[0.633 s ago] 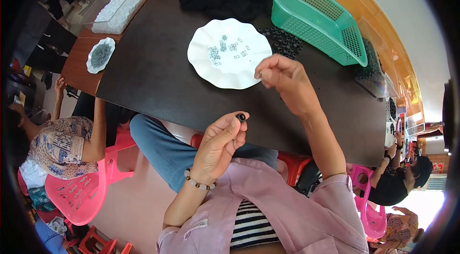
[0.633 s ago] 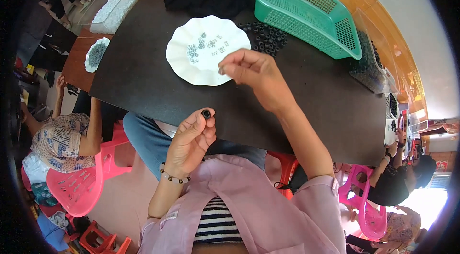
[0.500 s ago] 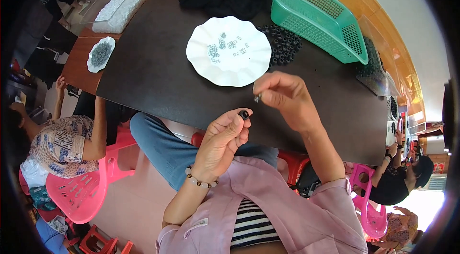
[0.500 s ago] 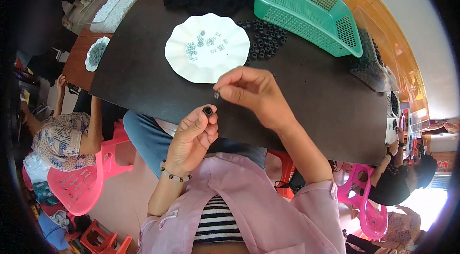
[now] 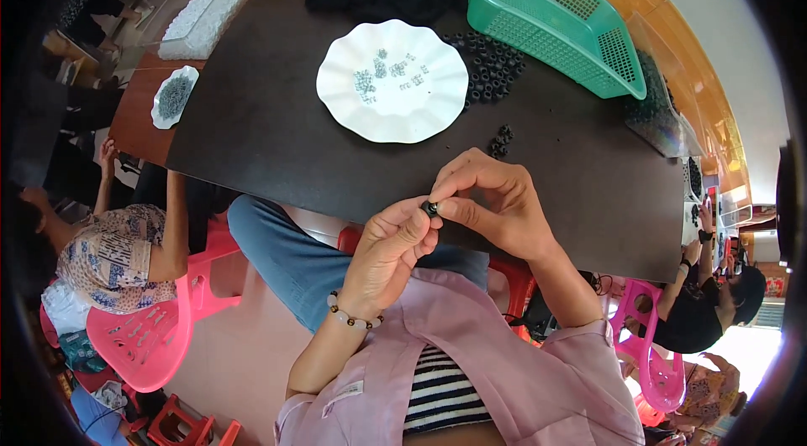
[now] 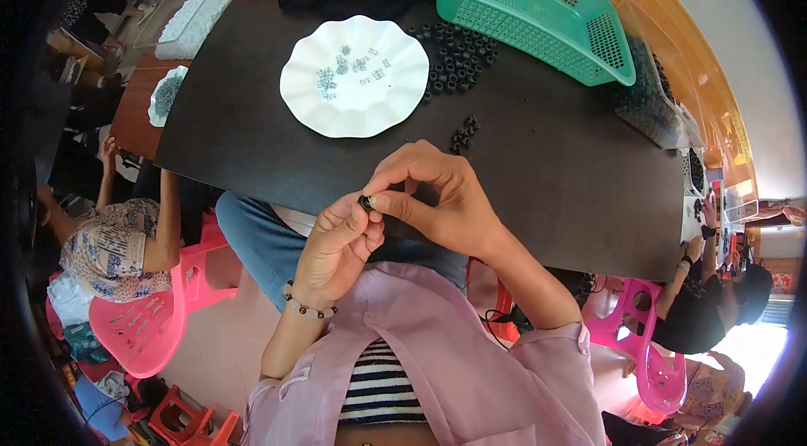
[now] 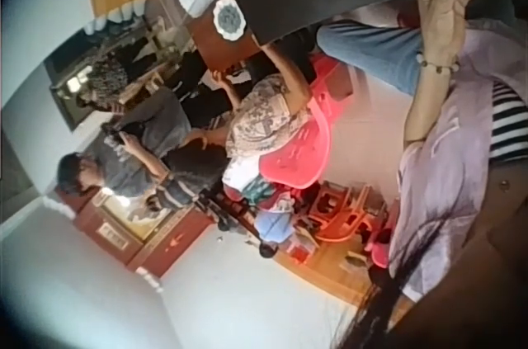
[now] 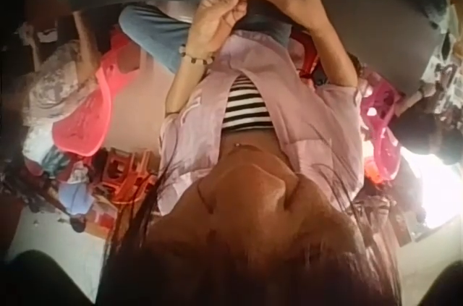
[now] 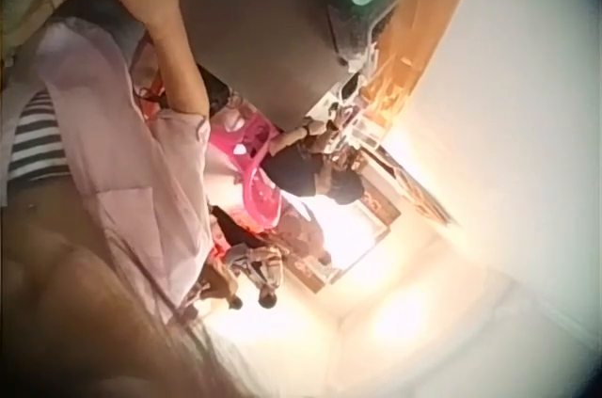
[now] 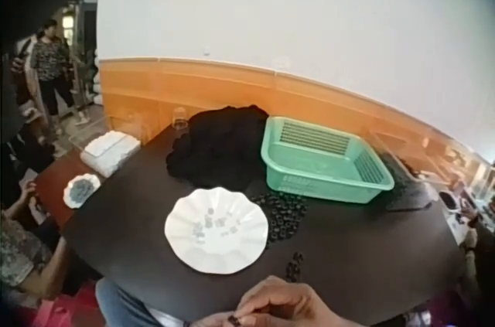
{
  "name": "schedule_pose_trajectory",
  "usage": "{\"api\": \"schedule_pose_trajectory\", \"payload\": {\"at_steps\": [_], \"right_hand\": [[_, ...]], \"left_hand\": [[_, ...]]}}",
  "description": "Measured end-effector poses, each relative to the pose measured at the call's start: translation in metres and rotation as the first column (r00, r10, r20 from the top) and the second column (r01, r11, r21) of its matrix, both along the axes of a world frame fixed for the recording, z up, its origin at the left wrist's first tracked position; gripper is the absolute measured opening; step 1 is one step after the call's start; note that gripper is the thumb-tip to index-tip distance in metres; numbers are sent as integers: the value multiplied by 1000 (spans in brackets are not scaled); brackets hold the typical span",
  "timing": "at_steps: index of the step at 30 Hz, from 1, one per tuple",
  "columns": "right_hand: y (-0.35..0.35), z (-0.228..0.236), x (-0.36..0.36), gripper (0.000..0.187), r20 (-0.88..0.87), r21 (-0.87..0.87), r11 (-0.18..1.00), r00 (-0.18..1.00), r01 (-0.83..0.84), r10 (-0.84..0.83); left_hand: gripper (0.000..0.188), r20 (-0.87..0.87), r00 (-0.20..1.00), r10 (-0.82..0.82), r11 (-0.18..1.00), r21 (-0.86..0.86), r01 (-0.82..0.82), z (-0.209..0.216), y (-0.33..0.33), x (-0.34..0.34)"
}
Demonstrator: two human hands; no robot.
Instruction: Assembling small white components into black plastic housings by hand at a workbench.
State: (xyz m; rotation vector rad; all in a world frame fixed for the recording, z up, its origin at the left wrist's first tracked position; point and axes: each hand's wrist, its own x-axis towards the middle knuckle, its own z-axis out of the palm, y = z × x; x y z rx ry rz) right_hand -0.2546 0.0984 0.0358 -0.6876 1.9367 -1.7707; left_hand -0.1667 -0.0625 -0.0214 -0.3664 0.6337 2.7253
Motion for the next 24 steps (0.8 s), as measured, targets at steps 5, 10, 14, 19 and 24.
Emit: {"api": "schedule_pose_trajectory", "payload": {"at_steps": [5,10,14,19,24], "right_hand": [[3,3,2,12,7,96,995,1000,-24,24],[8,4,3,14,215,48,999,976,19,-29],[33,15,-8,13,251,73,984,952,163,-176],[93,-3,-33,13,-34,314,855,905,412,-424],[108,-15,-39,12,-252,474,743,881,473,-401]], "left_hand": [[26,3,1000,-19,1000,-4,19,0,2,-1],[27,9,999,-39,999,26,38,-1,6,-2],[28,70,997,-27,1000,-2,27,4,2,0],[27,60,997,-45,999,12,45,2,6,0],[24,75,997,-37,999,-21,38,5,9,-2]]}}
